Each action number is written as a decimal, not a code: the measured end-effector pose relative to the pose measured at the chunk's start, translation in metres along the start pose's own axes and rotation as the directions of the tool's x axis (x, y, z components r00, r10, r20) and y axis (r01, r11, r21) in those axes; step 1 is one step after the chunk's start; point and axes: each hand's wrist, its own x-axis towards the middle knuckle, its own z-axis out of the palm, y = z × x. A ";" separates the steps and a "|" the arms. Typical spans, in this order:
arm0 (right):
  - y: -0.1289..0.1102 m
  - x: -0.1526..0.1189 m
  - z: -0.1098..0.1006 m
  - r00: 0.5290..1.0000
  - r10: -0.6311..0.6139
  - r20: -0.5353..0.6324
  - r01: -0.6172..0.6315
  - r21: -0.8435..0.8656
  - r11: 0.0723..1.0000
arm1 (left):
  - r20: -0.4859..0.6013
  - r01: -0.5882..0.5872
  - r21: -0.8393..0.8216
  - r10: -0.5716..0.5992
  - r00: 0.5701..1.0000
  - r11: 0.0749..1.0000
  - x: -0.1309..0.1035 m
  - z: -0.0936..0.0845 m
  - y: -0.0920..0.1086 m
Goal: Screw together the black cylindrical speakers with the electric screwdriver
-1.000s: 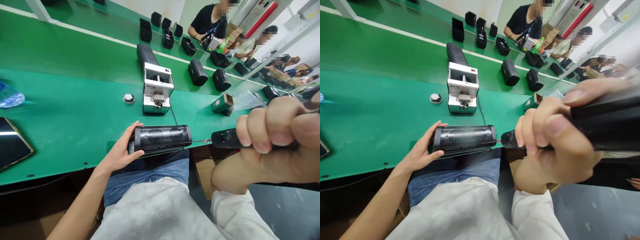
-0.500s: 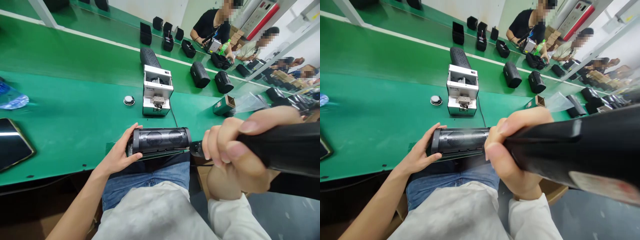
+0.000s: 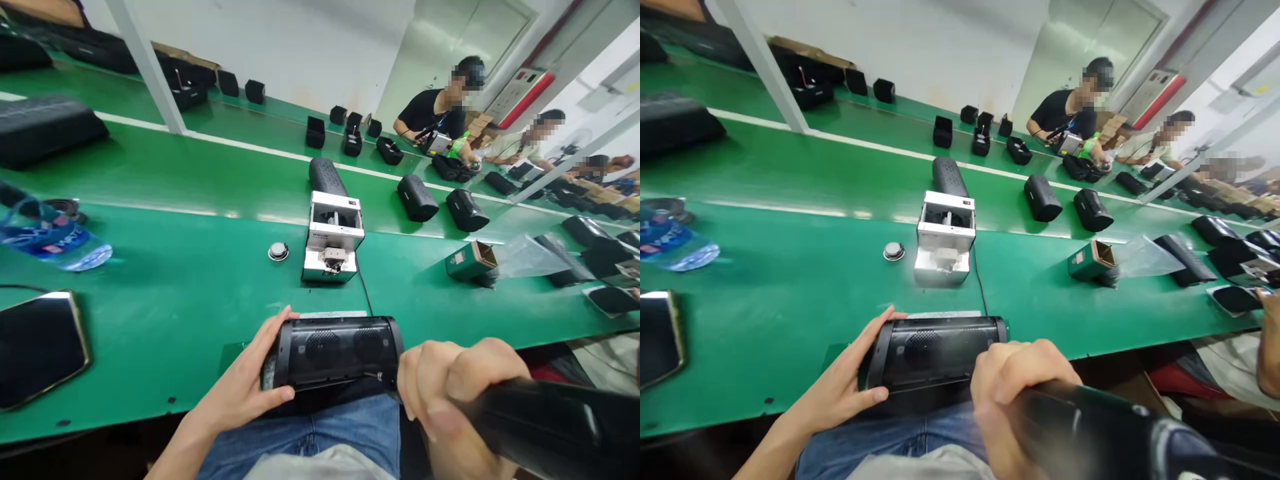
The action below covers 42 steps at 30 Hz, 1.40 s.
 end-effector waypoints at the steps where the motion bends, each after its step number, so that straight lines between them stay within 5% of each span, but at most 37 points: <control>1: 0.001 0.000 0.003 0.998 -0.044 -0.035 0.044 -0.001 0.999 | -0.001 0.005 0.007 -0.005 1.000 1.000 -0.001 0.000 -0.001; 3: 0.005 -0.001 0.007 0.992 -0.107 -0.061 0.107 -0.016 0.994 | -0.006 0.005 0.017 -0.005 1.000 1.000 -0.001 0.001 -0.005; 6: 0.010 0.000 0.004 0.999 -0.047 -0.012 0.046 -0.021 0.999 | -0.026 -0.015 0.019 0.015 1.000 1.000 0.000 0.001 -0.009; 12: -0.019 0.036 -0.015 0.972 -0.046 0.231 0.027 0.087 0.996 | -0.012 0.004 -0.064 -0.005 1.000 0.998 0.006 -0.001 0.000; 16: -0.034 0.092 -0.005 0.986 -0.167 0.021 0.165 0.067 0.984 | -0.001 0.017 -0.103 -0.017 1.000 0.994 0.008 -0.002 0.004; 20: 0.007 0.145 0.024 0.918 -0.379 -0.115 0.382 0.005 0.924 | -0.013 0.003 -0.110 -0.004 1.000 0.994 0.008 -0.002 0.006; 26: 0.069 0.176 0.048 0.939 -0.336 -0.075 0.320 -0.174 0.931 | 0.001 0.013 -0.151 -0.013 1.000 0.988 0.009 -0.002 0.007; 42: 0.090 0.191 0.038 0.966 -0.253 -0.059 0.238 -0.187 0.953 | 0.009 0.002 -0.133 -0.001 1.000 0.991 0.009 -0.003 0.005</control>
